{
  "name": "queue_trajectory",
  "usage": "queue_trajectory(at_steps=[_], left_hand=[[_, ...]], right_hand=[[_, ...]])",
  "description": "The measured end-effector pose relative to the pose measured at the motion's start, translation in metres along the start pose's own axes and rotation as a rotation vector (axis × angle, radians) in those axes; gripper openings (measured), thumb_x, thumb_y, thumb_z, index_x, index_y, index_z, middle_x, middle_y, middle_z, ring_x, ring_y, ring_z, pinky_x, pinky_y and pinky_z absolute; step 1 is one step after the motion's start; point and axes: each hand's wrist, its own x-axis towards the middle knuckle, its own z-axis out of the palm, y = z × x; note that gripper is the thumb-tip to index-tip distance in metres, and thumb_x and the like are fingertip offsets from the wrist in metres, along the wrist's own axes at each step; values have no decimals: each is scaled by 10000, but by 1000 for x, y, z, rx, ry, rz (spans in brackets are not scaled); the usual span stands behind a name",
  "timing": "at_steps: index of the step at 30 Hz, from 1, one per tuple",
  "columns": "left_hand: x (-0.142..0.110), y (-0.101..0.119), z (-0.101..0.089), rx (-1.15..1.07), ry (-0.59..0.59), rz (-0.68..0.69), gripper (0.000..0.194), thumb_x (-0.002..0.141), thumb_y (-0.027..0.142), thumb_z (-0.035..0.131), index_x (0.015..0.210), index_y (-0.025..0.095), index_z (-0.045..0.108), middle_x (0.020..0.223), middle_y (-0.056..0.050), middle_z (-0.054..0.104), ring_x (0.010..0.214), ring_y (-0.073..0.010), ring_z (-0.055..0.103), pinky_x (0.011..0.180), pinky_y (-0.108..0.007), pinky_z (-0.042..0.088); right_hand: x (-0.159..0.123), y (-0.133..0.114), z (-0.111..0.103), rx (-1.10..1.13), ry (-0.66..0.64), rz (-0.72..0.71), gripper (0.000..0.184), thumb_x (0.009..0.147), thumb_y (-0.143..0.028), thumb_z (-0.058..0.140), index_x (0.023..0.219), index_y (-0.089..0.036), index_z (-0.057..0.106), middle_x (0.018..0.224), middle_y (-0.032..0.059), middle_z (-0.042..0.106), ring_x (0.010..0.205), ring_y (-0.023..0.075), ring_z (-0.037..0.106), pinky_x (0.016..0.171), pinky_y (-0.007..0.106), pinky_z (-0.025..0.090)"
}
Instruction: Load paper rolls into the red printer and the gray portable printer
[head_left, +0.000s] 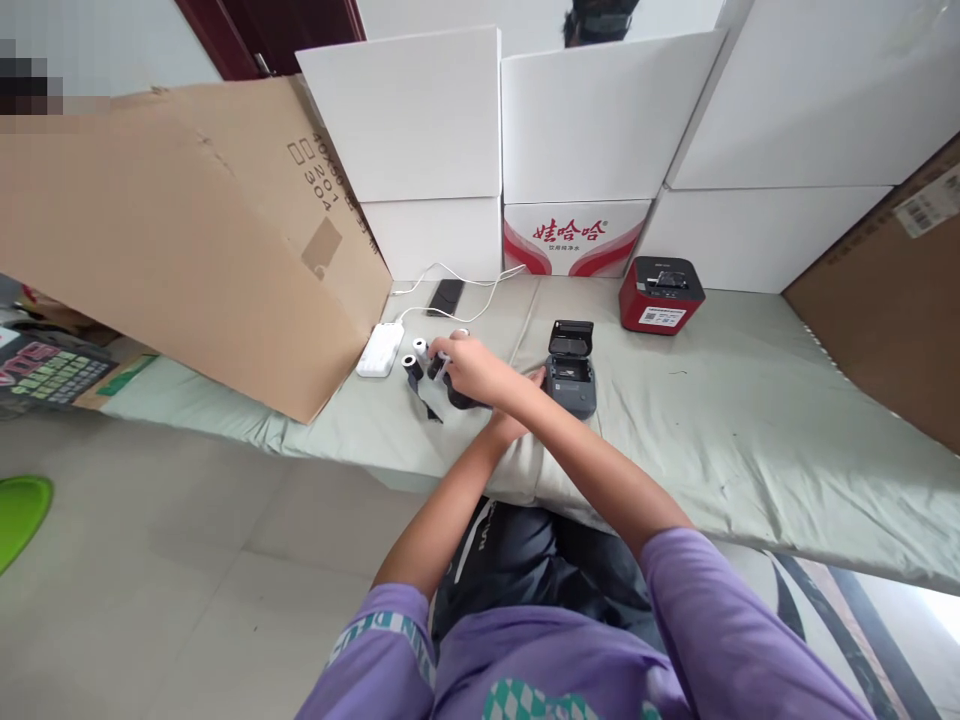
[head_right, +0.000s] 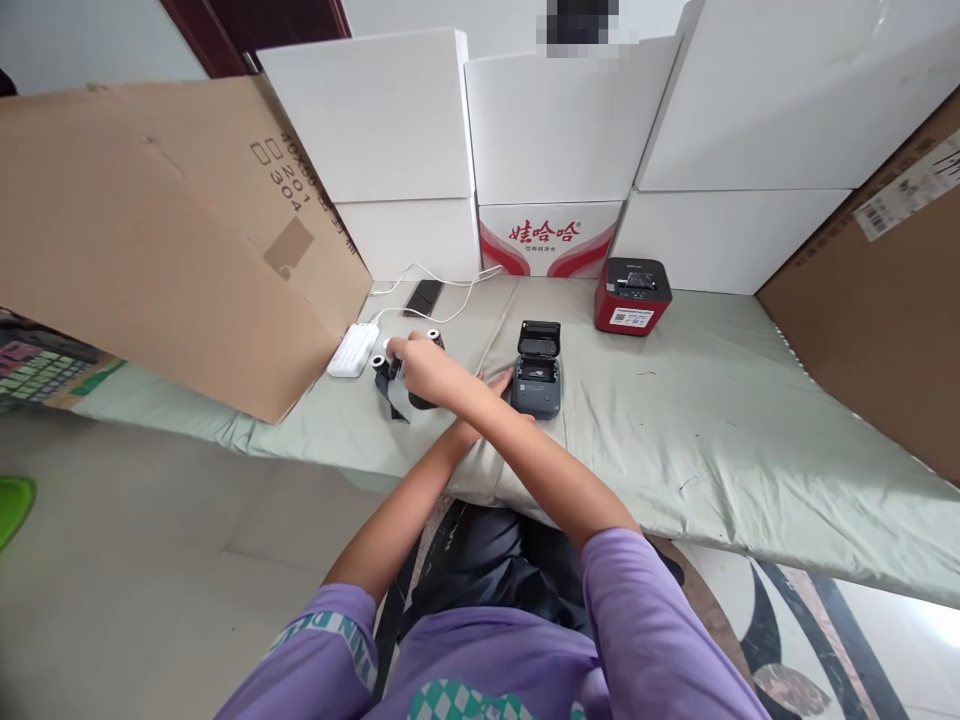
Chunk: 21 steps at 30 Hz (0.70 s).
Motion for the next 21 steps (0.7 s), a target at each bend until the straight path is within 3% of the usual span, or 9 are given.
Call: queue_trajectory(at_steps=[3,8,12,16,19,21], left_hand=[[3,4,-3,13,-71,11,1030,818,573,706,1641,154,250,1682,-115,368,1561,-294,355,1347,-455,32],[3,9,-6,36,-76,-10,1101,773,611,741,1646,168,237,1665,-124,399,1559,-289,363,1347,-464,23],[3,8,-3,30,-67,-11,1112,763,629,747,1648,187,236,1676,-120,381,1561,-302,356,1345,-500,51],[5,6,0,30,-52,4,1099,768,629,755,1641,185,256,1663,-139,400,1554,-300,372,1347,-501,55],[6,1,4,28,-63,12,1098,777,603,762,1642,170,243,1668,-151,387,1561,-332,351,1342,-530,57],[6,-4,6,20,-49,42,1061,823,557,736,1643,119,225,1681,-165,354,1563,-352,337,1343,-509,72]], right_hand=[[2,-5,27,-151,-140,25,508,832,51,424,1241,-171,627,1130,108,594,755,165,599,730,284,496],[15,-10,49,-345,-212,20,433,877,13,427,1214,-168,631,1217,157,607,843,221,693,732,328,539],[32,-10,61,-395,-182,12,398,906,-10,448,1224,-164,632,1277,188,622,1001,282,688,796,383,552],[41,-6,75,-390,-159,-5,263,918,-62,543,1103,-158,703,1188,169,691,1195,326,567,938,420,498],[47,2,66,-358,-63,-21,312,960,-173,547,1231,-180,701,1197,163,684,1200,339,521,970,445,464],[54,15,51,-323,45,26,394,985,-158,467,1318,-188,675,1213,168,673,1184,336,516,977,456,448]])
